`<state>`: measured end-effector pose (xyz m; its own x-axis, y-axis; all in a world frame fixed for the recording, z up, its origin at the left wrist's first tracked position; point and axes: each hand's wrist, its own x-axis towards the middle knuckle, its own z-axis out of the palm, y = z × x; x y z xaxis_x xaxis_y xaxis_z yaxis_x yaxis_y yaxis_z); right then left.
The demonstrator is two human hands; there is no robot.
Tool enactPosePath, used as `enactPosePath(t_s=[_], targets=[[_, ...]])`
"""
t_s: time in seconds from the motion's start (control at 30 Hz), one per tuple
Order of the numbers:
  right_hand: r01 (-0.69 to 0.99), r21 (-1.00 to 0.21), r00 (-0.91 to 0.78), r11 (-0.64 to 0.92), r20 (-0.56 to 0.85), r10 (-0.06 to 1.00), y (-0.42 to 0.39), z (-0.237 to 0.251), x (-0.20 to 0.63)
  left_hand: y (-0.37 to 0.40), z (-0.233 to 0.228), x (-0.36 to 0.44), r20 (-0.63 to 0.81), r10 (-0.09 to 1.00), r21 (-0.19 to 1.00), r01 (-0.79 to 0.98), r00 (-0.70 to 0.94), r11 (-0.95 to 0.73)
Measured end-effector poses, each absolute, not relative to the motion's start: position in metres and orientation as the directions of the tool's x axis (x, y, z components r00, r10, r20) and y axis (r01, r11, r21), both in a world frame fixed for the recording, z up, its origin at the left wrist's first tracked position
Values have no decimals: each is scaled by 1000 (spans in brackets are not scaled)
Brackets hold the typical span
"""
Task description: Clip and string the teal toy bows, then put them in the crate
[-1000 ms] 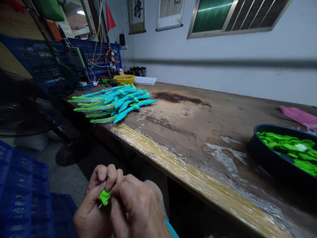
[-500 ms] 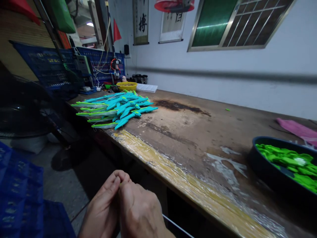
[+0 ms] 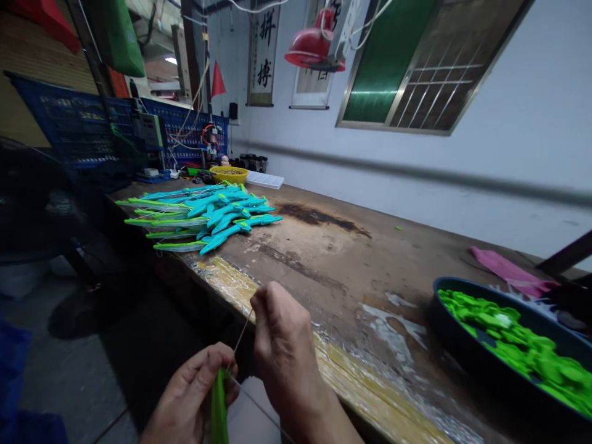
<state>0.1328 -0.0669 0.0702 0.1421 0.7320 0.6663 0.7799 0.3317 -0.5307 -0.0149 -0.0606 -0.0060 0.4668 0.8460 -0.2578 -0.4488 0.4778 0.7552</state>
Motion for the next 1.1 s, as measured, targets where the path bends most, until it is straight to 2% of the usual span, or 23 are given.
enactPosePath(t_s=[0.17, 0.27, 0.37, 0.5, 0.6, 0.77, 0.97, 1.03, 1.1], targets=[[770, -553, 89, 317, 585, 806, -75, 42, 128, -62, -13, -21, -228, 843, 750, -465, 487, 471], [715, -556, -54, 424, 561, 826, -90, 28, 124, -61, -20, -22, -229, 849, 754, -465, 477, 464], [570, -659, -153, 492, 503, 851, -99, 25, 122, -62, -24, -21, -229, 842, 779, -428, 488, 459], [392, -842, -78, 370, 371, 925, -101, 25, 126, -64, -22, -20, -230, 833, 831, -345, 503, 438], [286, -902, -27, 322, 328, 944, -99, 21, 128, -64, -19, -21, -198, 839, 861, -320, 508, 397], [375, -846, -11, 378, 404, 915, -102, 23, 128, -60, -18, -20, -185, 836, 850, -343, 516, 400], [451, -825, -196, 340, 280, 940, -101, 47, 140, -59, -19, -19, -202, 842, 862, -316, 500, 395], [475, -796, -261, 375, 280, 924, -97, 49, 143, -60, -19, -19, -215, 838, 862, -307, 501, 404], [505, -763, -256, 403, 313, 915, -94, 47, 143, -61, -20, -19, -226, 831, 857, -302, 509, 418]])
